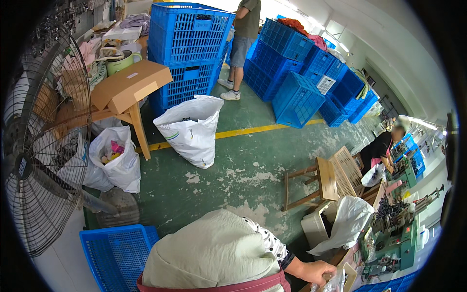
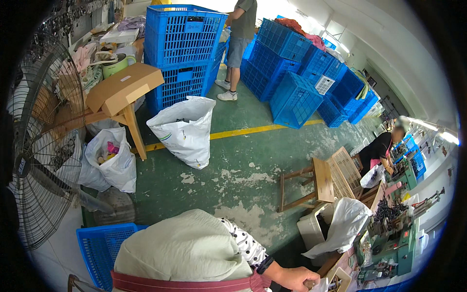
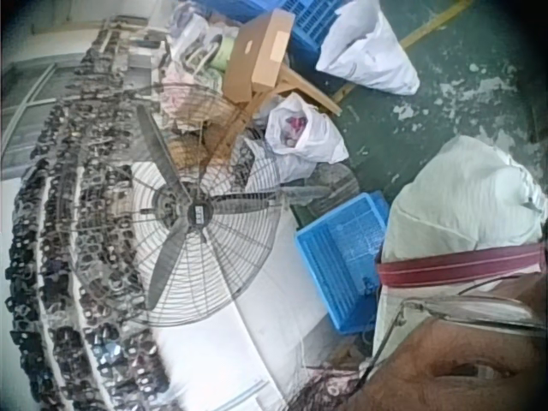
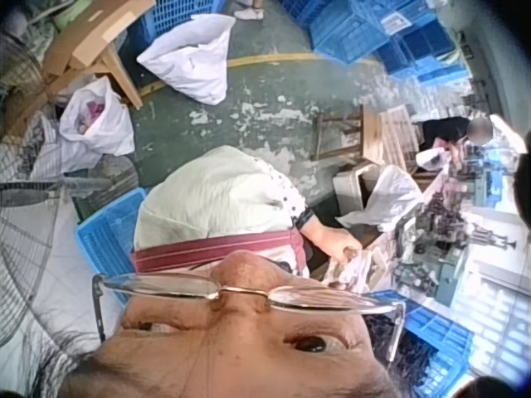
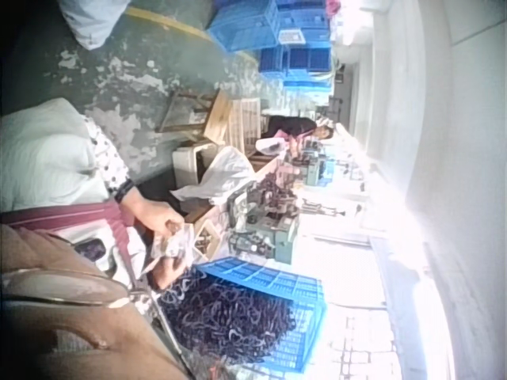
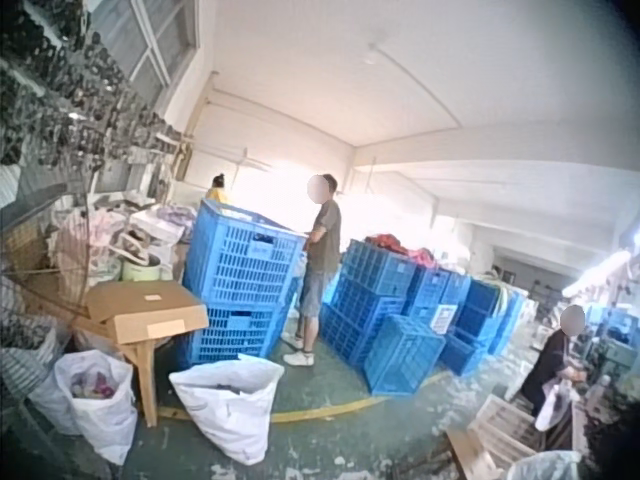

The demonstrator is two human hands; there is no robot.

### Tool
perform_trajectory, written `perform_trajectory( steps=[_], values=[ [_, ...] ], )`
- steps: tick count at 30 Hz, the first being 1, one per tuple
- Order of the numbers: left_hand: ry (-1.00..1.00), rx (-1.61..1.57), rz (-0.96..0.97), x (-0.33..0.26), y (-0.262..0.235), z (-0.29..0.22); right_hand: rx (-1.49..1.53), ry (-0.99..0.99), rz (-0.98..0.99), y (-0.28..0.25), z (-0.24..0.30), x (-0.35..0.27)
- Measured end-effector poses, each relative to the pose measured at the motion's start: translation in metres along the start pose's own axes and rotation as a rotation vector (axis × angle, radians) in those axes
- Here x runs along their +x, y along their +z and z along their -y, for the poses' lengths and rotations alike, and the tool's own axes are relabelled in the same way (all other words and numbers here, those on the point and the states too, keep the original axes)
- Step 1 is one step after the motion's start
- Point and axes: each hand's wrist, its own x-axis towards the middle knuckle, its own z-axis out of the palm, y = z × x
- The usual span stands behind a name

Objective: The person picks black cable pieces from a pile, places them into a press machine, and attaches small metal components to the cable ends. The person repeats this process continuously, moving finished cables to a nearby pile.

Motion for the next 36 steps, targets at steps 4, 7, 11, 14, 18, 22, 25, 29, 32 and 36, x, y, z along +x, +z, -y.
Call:
perform_trajectory(
  steps=[4,7,11,14,18,22,25,29,32,36],
  values=[
    [-0.033,-0.044,-0.002,-0.001,0.003,0.009,0.018,0.02,0.015,-0.001,-0.001,-0.004],
    [-0.167,-0.108,0.053,-0.007,0.002,0.0,0.036,0.042,0.025,-0.003,-0.004,-0.004],
    [-0.29,-0.276,0.228,-0.007,-0.004,-0.004,0.071,0.088,0.027,-0.017,-0.011,-0.008],
    [-0.361,-0.334,0.349,-0.002,-0.008,-0.002,0.143,0.149,0.012,-0.047,-0.019,-0.017],
    [-0.38,-0.341,0.29,-0.002,-0.01,-0.014,0.423,0.244,0.128,-0.106,-0.025,-0.049],
    [-0.41,-0.586,0.489,0.012,-0.051,0.021,-0.027,-0.229,-0.164,-0.042,-0.002,-0.058],
    [-0.666,-0.756,0.452,0.028,-0.046,0.013,-0.116,-0.303,-0.173,-0.048,0.0,-0.052],
    [-0.746,-0.448,0.659,0.048,0.003,0.051,-0.163,-0.215,-0.423,-0.072,-0.017,-0.087],
    [-0.878,-0.415,0.762,0.064,0.03,0.042,-0.17,-0.15,-0.54,-0.076,-0.001,-0.106],
    [-0.868,-0.318,0.915,0.063,0.074,0.06,0.052,-0.059,-0.586,-0.093,-0.009,-0.148]
  ],
)
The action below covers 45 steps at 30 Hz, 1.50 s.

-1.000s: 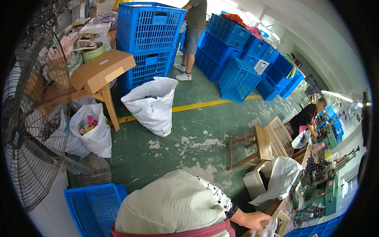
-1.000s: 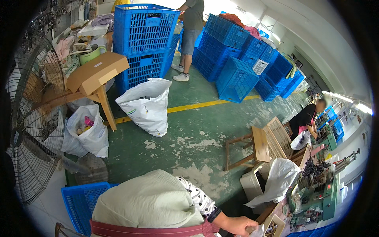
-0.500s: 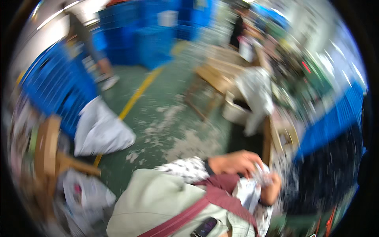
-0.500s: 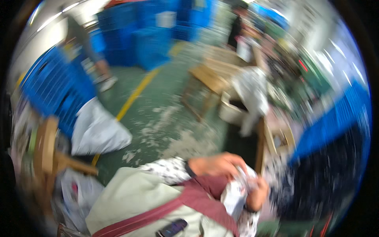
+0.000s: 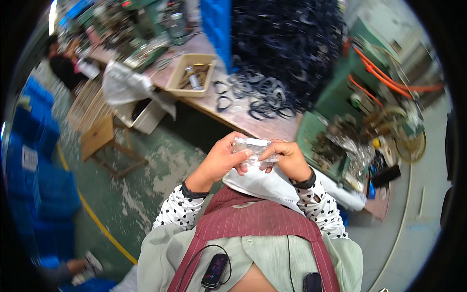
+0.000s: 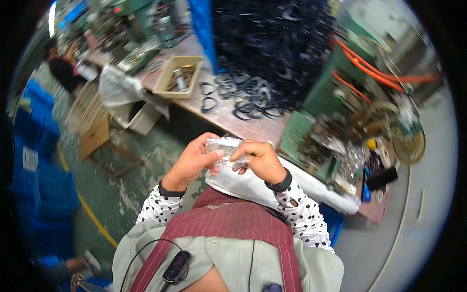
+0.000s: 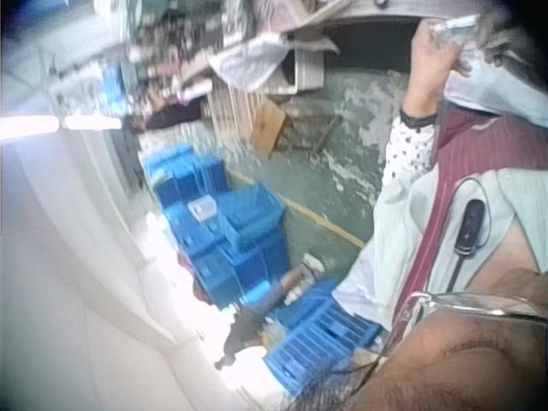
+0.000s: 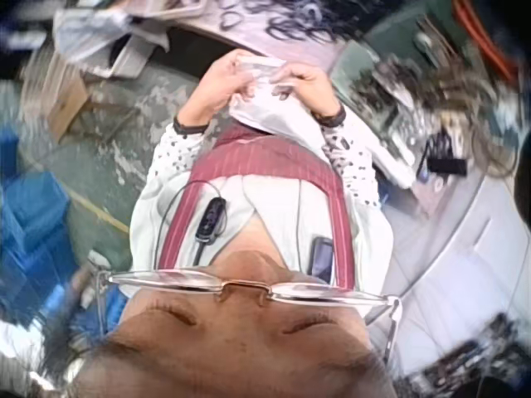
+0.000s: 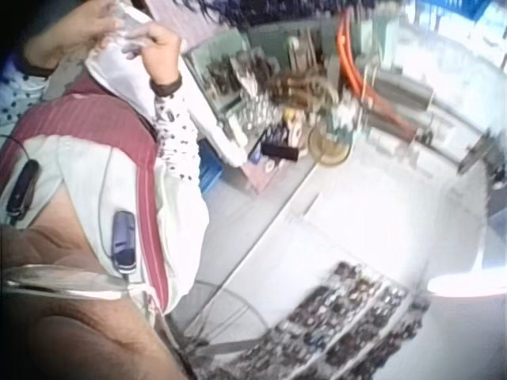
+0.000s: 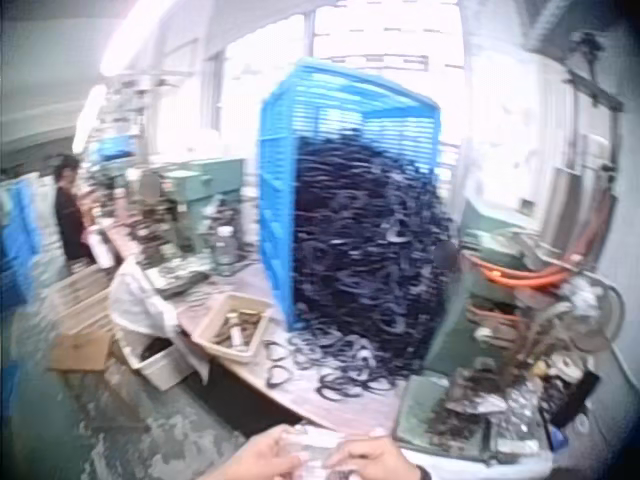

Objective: The person picks black cable pieces from a pile, places them into a press machine, and attaches small metal components to the cable ends. The person repeats this process continuously, moving finished cables to a nearby pile.

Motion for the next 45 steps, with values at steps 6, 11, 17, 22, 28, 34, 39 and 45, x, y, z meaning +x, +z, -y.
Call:
perform_trajectory(
  steps=[6,11,17,22,28,34,39,45],
  values=[
    [-0.033,0.099,0.167,0.043,0.044,0.012,0.42,0.119,-0.179,-0.052,0.011,-0.07],
    [-0.111,0.027,0.295,0.056,0.079,0.025,0.43,0.231,-0.209,-0.051,0.001,-0.087],
    [-0.224,-0.217,0.361,0.061,0.09,0.045,0.458,0.232,-0.222,-0.07,-0.006,-0.115],
    [0.014,0.054,0.396,0.064,0.127,0.051,0.67,0.091,-0.07,-0.096,0.007,-0.149],
    [0.17,0.478,0.499,0.068,0.18,0.041,0.214,0.14,-0.326,-0.111,0.02,-0.18],
    [0.232,0.615,0.581,0.064,0.23,-0.003,-0.003,-0.001,-0.618,-0.118,0.036,-0.199],
    [0.356,0.65,0.362,0.073,0.232,-0.016,-0.46,-0.27,-0.614,-0.129,0.071,-0.187],
    [0.797,0.519,0.119,0.067,0.219,-0.058,-1.198,-0.684,-1.367,-0.259,0.13,-0.191]
  ],
)
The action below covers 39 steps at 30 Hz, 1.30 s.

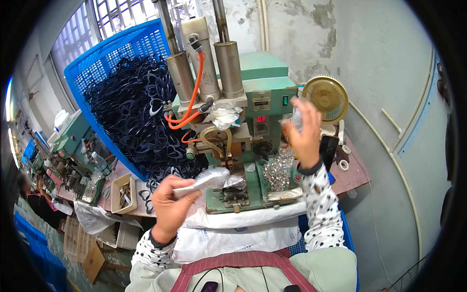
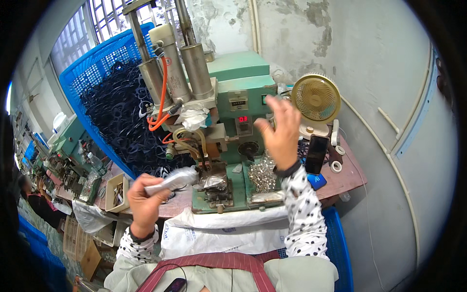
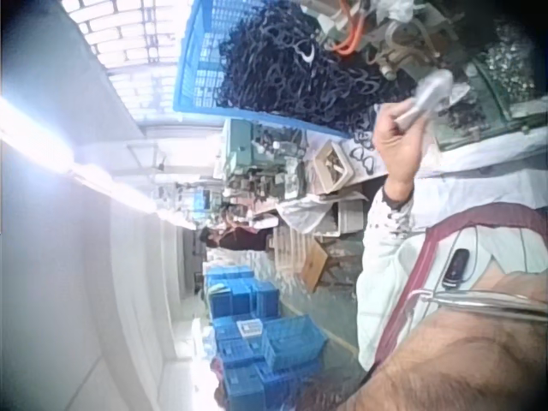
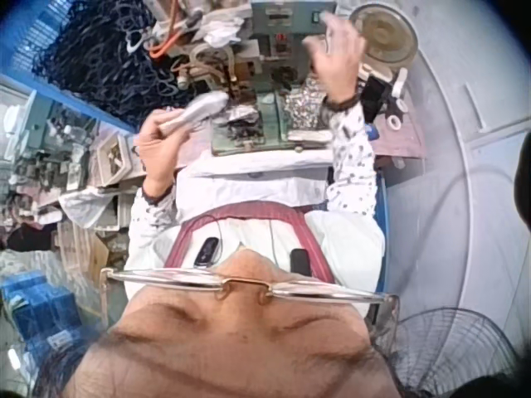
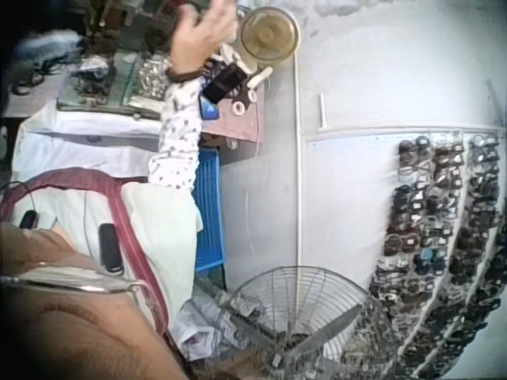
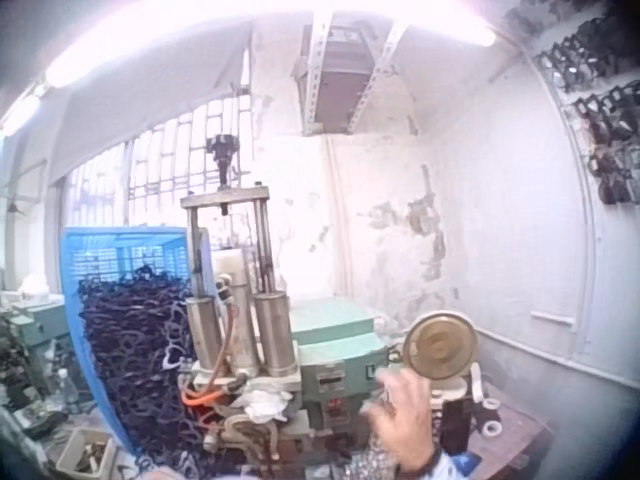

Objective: The person picks black cable pieces from a pile, places them into a press machine, and attaches small metal components to the cable ends. The person repeats this process continuously, moving finished cables to a nearby pile.

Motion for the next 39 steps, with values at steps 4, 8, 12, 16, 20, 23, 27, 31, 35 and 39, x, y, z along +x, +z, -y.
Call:
perform_trajectory(
  steps=[4,8,12,16,20,23,27,31,35,39],
  values=[
    [0.171,-0.003,-0.204,0.022,-0.01,-0.019,-0.137,0.072,-0.054,0.032,-0.061,0.026],
    [0.188,0.012,-0.242,0.037,-0.018,-0.033,0.194,0.059,-0.097,0.051,-0.07,0.024],
    [0.199,0.017,-0.226,0.048,-0.012,-0.045,0.302,0.153,-0.06,0.049,-0.069,0.026],
    [0.323,0.156,-0.228,0.059,-0.003,-0.05,-0.192,-0.081,-0.214,0.04,-0.015,0.022],
    [0.64,0.386,-0.192,0.076,0.01,-0.048,0.074,-0.423,-0.067,0.043,0.059,0.016],
    [0.823,0.548,-0.125,0.085,0.025,-0.048,0.034,-0.388,0.047,0.05,0.09,0.006],
    [0.959,0.648,0.044,0.095,0.04,-0.027,0.087,-0.343,0.018,0.058,0.095,-0.008],
    [1.005,0.749,0.068,0.109,0.052,-0.012,0.138,-0.312,0.03,0.055,0.095,-0.013],
    [0.948,0.809,0.034,0.117,0.061,-0.013,0.248,-0.277,0.019,0.052,0.09,-0.013],
    [0.971,0.989,0.002,0.115,0.068,-0.014,0.306,-0.271,0.022,0.05,0.086,-0.011]
  ],
)
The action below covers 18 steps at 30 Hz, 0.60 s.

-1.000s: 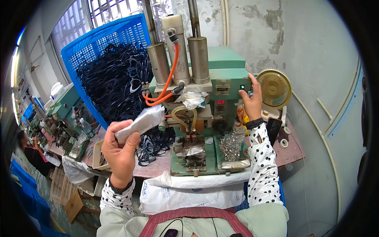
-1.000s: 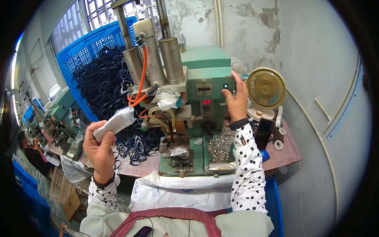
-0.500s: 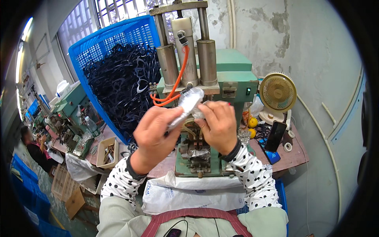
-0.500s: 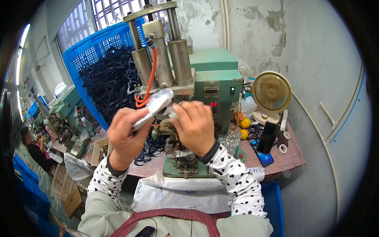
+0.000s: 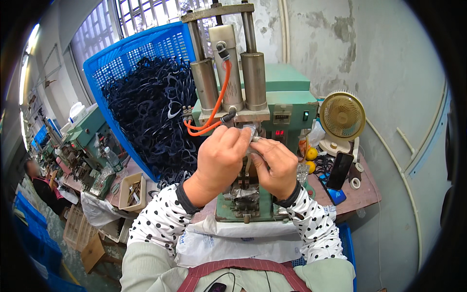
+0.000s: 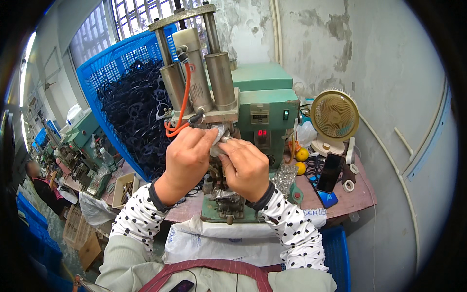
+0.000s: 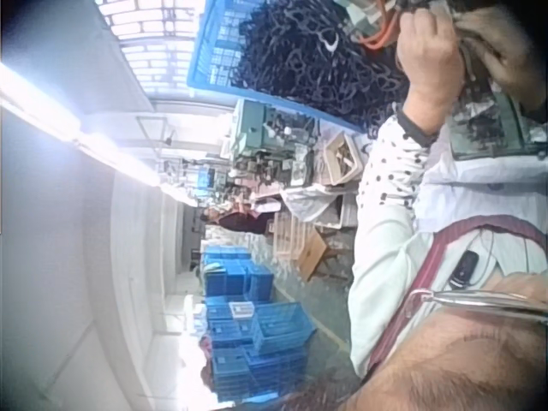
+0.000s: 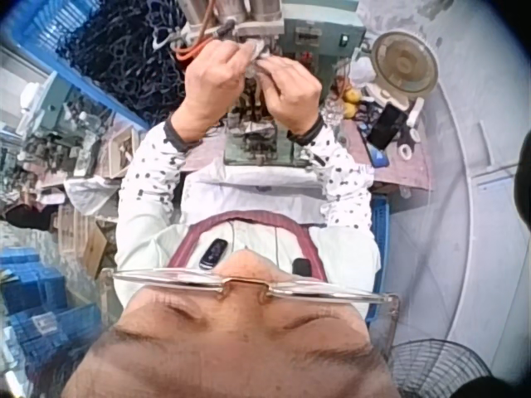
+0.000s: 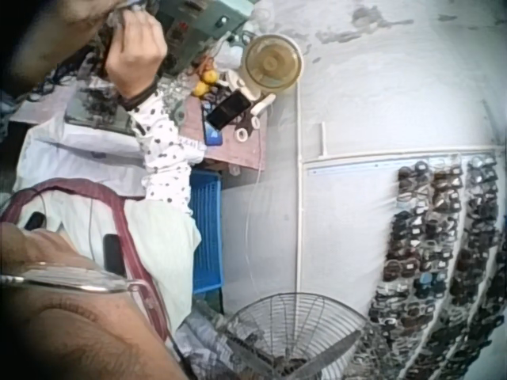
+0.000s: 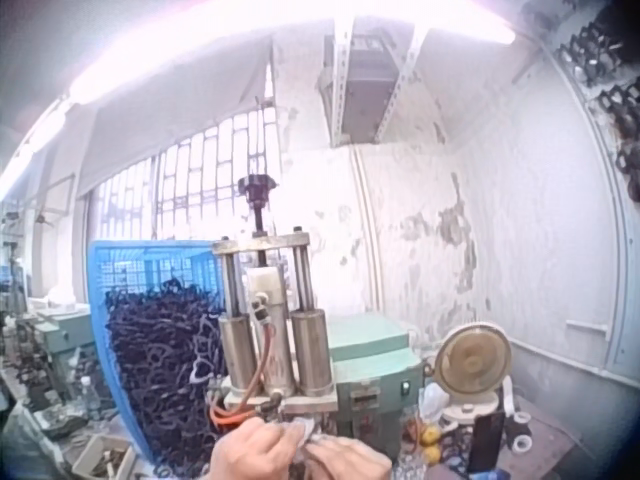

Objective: The person picks black cable pieces from a pile, places them into a press machine, and attaches small metal components to the cable ends. The person repeats this process continuously, moving finished cables to a nearby pile.

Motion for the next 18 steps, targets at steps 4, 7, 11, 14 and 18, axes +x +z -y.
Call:
perform_trajectory(
  steps=[4,7,11,14,18],
  values=[
    [-0.053,0.182,0.038,0.002,0.005,-0.016,-0.008,-0.005,0.004,-0.003,0.0,0.0],
    [-0.099,0.266,0.074,0.011,0.009,-0.021,-0.007,0.0,-0.006,-0.004,0.004,0.002],
    [-0.032,0.33,0.136,0.009,0.018,-0.027,-0.03,0.023,0.013,-0.003,0.0,-0.004],
    [-0.023,0.117,0.357,0.016,-0.006,-0.018,-0.008,0.038,0.038,-0.009,-0.003,-0.008],
    [-0.063,-0.08,0.333,0.011,-0.015,-0.014,0.042,0.049,0.023,-0.011,-0.005,-0.008]
  ],
)
